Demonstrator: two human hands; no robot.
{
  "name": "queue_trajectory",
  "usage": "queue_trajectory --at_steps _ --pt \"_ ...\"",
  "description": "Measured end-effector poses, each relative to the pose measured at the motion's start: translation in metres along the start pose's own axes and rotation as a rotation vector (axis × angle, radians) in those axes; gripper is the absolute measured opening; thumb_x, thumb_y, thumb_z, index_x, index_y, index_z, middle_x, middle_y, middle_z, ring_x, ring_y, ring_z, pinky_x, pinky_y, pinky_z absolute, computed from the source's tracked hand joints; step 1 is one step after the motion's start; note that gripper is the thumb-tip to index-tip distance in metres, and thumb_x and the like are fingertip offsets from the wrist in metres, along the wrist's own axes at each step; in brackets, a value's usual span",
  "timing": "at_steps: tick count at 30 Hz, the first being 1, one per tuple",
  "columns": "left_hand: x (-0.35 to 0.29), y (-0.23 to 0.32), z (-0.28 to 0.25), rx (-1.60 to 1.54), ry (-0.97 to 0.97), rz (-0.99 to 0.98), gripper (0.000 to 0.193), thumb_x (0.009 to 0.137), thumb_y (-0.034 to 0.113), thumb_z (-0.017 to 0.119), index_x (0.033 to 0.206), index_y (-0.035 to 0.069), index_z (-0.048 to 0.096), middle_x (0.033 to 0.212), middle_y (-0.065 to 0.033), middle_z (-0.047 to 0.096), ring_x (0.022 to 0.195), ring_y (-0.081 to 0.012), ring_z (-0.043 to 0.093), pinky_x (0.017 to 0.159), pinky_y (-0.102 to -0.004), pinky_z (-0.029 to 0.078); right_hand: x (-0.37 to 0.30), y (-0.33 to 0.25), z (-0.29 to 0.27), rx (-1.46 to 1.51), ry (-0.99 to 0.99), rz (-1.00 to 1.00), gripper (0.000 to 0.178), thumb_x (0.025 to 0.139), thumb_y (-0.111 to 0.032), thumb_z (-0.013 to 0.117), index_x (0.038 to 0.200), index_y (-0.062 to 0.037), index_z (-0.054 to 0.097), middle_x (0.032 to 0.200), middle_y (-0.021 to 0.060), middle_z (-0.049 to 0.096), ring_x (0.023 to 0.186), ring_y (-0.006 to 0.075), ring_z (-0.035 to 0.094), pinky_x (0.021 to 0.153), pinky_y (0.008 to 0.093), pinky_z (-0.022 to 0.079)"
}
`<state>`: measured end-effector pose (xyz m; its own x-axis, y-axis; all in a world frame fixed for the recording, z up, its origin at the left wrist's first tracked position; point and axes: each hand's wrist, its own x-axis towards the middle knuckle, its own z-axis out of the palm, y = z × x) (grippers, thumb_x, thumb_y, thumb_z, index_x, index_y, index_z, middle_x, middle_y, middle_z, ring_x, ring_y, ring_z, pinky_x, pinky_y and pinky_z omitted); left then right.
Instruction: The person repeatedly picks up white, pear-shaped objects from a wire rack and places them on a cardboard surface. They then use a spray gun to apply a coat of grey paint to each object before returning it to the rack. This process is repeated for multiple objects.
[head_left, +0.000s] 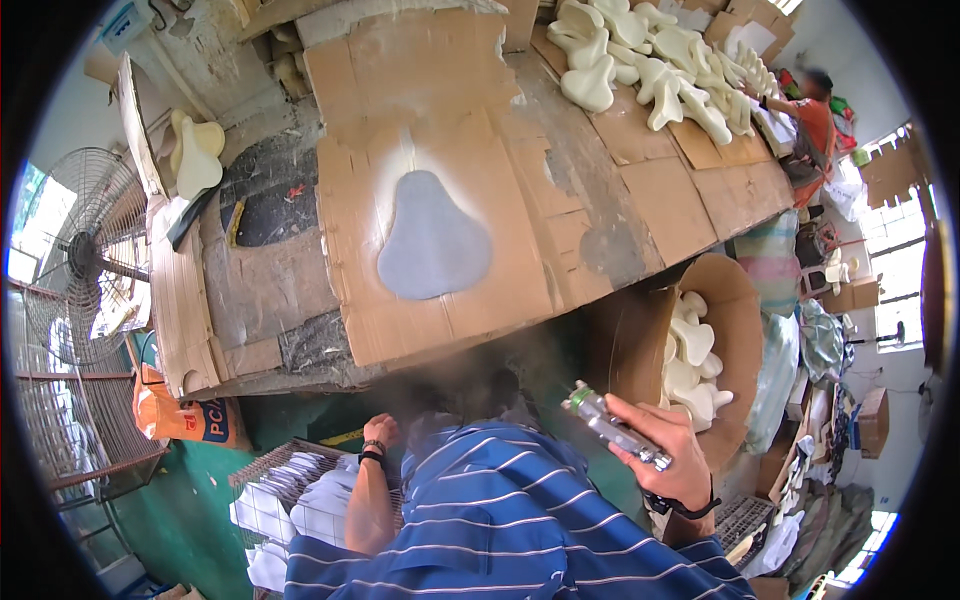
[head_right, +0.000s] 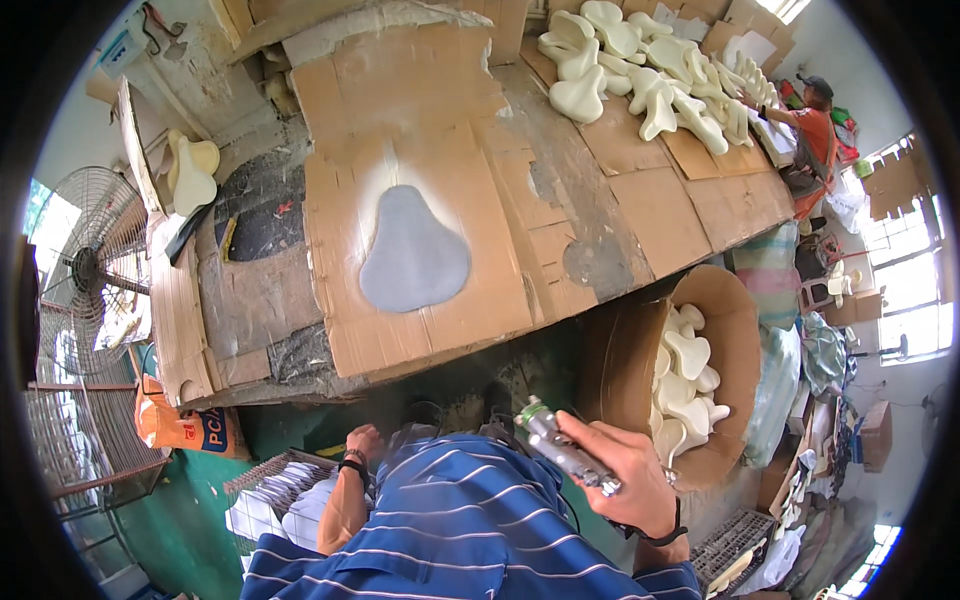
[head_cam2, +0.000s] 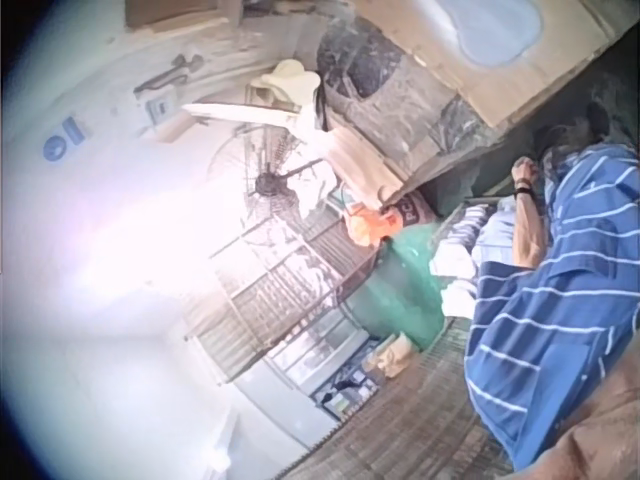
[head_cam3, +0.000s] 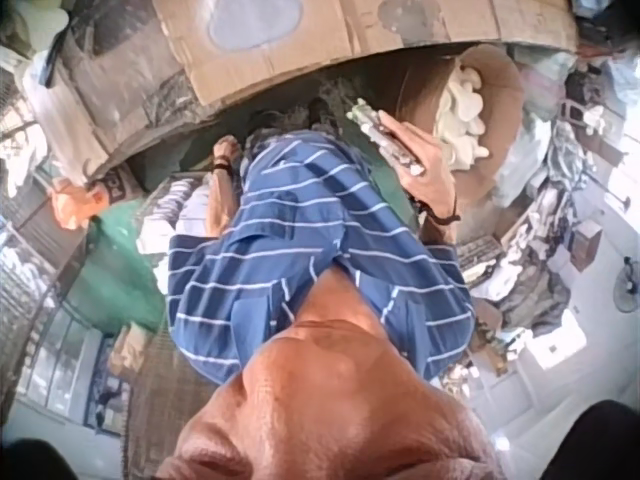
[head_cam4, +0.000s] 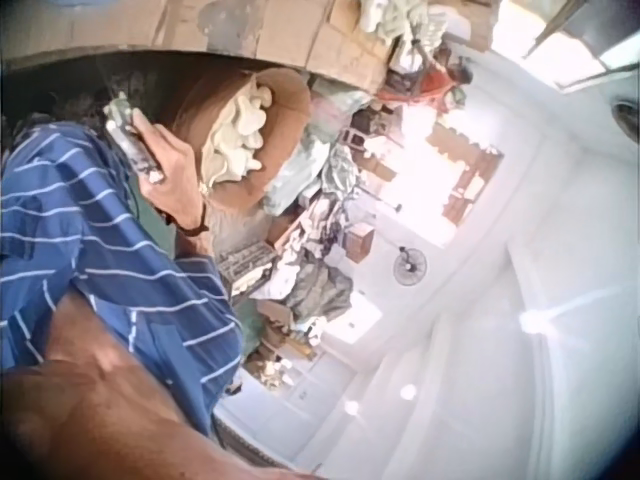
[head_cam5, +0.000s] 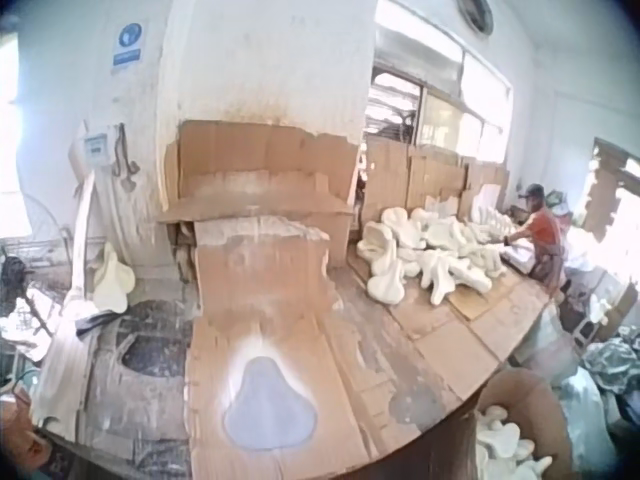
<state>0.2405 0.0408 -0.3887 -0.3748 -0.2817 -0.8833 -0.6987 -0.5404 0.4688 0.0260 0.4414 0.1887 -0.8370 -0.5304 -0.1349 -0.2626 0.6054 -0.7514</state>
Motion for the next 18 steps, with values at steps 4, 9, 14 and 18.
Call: queue_trajectory --at_steps 4,9,14,18 --pt "-0.027 0.047 0.026 0.181 0.073 -0.046 0.034 0.094 0.017 0.066 0.126 0.008 0.066 0.099 -0.0096 0.072 0.086 -0.0256 0.071 0.078 -0.0481 0.061 0.012 0.001 0.006 0.040 -0.076 -0.062 0.081 0.061 0.007 0.065 0.141 0.0014 0.056 0.102 0.0211 0.068 0.086 0.0380 0.067 0.078 0.0366 0.054" --pt "-0.030 0.053 0.026 0.089 0.055 -0.018 0.033 0.092 0.018 0.069 0.124 0.007 0.067 0.096 -0.0086 0.071 0.083 -0.0246 0.071 0.073 -0.0457 0.060 0.030 -0.006 0.007 0.025 -0.013 -0.095 0.082 0.063 0.006 0.065 0.144 0.0007 0.053 0.103 0.0205 0.068 0.087 0.0388 0.066 0.078 0.0389 0.054" --pt "-0.025 0.040 0.019 0.036 0.058 -0.038 0.033 0.091 0.007 0.071 0.122 -0.001 0.064 0.096 -0.0138 0.071 0.081 -0.0250 0.070 0.071 -0.0387 0.061 0.034 -0.010 0.003 -0.020 -0.050 -0.166 0.081 0.063 0.004 0.065 0.144 0.0015 0.053 0.105 0.0196 0.068 0.090 0.0382 0.067 0.080 0.0404 0.055" --pt "-0.011 0.017 0.007 0.052 0.027 0.004 0.034 0.091 0.005 0.070 0.123 -0.004 0.063 0.096 -0.0153 0.070 0.082 -0.0281 0.071 0.072 -0.0407 0.062 0.038 -0.004 0.006 -0.082 -0.060 -0.148 0.081 0.063 0.004 0.065 0.143 0.0020 0.053 0.105 0.0195 0.068 0.089 0.0384 0.067 0.078 0.0408 0.055"
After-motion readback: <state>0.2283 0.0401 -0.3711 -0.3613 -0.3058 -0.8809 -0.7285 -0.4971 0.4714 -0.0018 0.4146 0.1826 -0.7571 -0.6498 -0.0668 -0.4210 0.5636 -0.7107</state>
